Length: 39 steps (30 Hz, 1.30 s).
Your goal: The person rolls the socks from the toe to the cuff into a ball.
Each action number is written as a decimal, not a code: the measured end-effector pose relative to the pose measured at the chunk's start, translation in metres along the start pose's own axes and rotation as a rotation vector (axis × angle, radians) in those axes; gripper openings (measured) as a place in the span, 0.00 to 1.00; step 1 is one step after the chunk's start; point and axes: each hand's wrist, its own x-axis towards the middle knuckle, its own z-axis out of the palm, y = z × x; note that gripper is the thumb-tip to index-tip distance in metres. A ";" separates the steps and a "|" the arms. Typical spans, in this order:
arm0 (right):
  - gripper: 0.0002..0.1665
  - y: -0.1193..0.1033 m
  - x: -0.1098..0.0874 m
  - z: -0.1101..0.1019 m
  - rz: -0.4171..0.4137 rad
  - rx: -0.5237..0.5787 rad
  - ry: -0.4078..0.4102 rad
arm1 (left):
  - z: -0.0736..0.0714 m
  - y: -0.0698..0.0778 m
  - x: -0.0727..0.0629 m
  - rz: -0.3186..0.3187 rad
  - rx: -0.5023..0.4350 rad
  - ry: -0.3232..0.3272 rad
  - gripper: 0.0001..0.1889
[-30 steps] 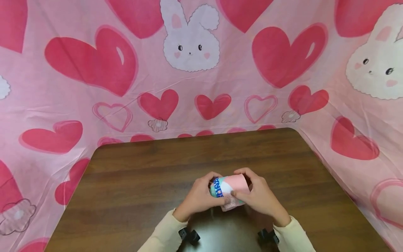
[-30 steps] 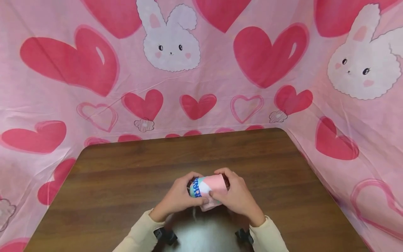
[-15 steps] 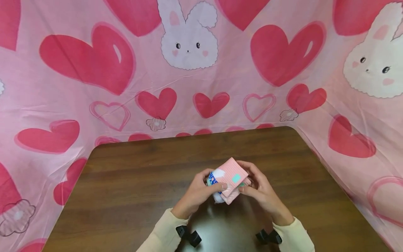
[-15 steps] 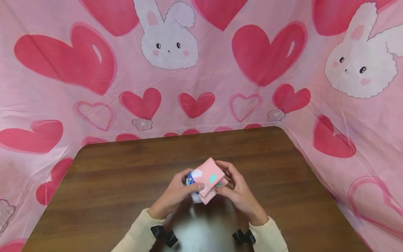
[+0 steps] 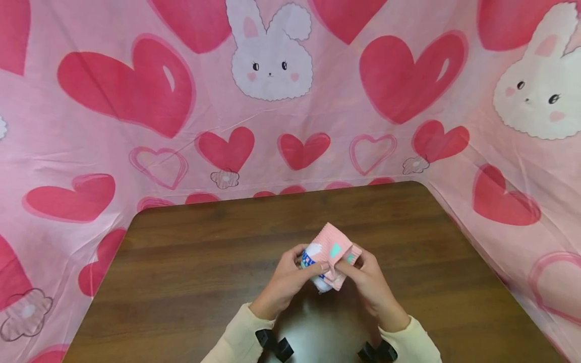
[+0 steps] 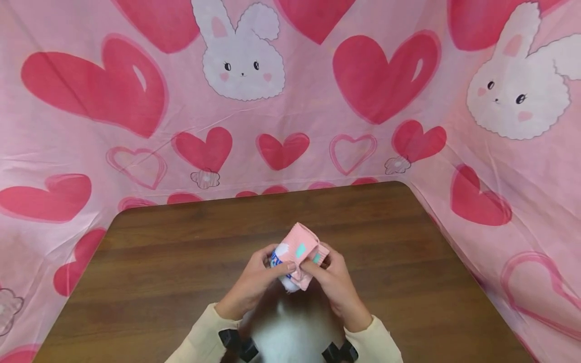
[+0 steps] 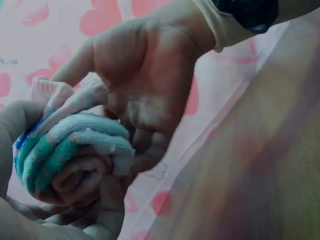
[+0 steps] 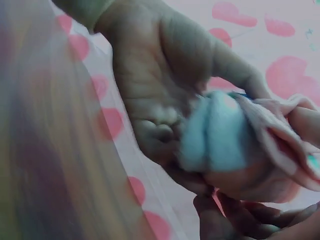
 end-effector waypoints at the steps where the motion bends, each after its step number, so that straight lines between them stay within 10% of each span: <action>1: 0.21 0.000 0.000 0.002 0.025 0.004 0.018 | 0.001 0.000 0.000 0.006 -0.010 -0.006 0.26; 10: 0.16 0.009 -0.001 0.011 -0.032 -0.062 0.283 | 0.007 -0.001 -0.001 0.091 -0.006 -0.013 0.31; 18: 0.13 0.011 0.000 0.010 -0.151 -0.303 0.403 | 0.017 0.011 -0.009 0.502 0.337 0.174 0.35; 29: 0.20 0.011 -0.001 0.012 -0.225 -0.523 0.459 | 0.023 0.010 0.000 1.001 0.702 0.338 0.12; 35: 0.22 0.013 0.000 0.010 -0.350 -0.606 0.459 | 0.024 0.011 0.001 0.986 0.662 0.353 0.07; 39: 0.24 0.015 0.001 0.010 -0.441 -0.726 0.446 | 0.024 0.013 0.000 0.792 0.444 0.297 0.05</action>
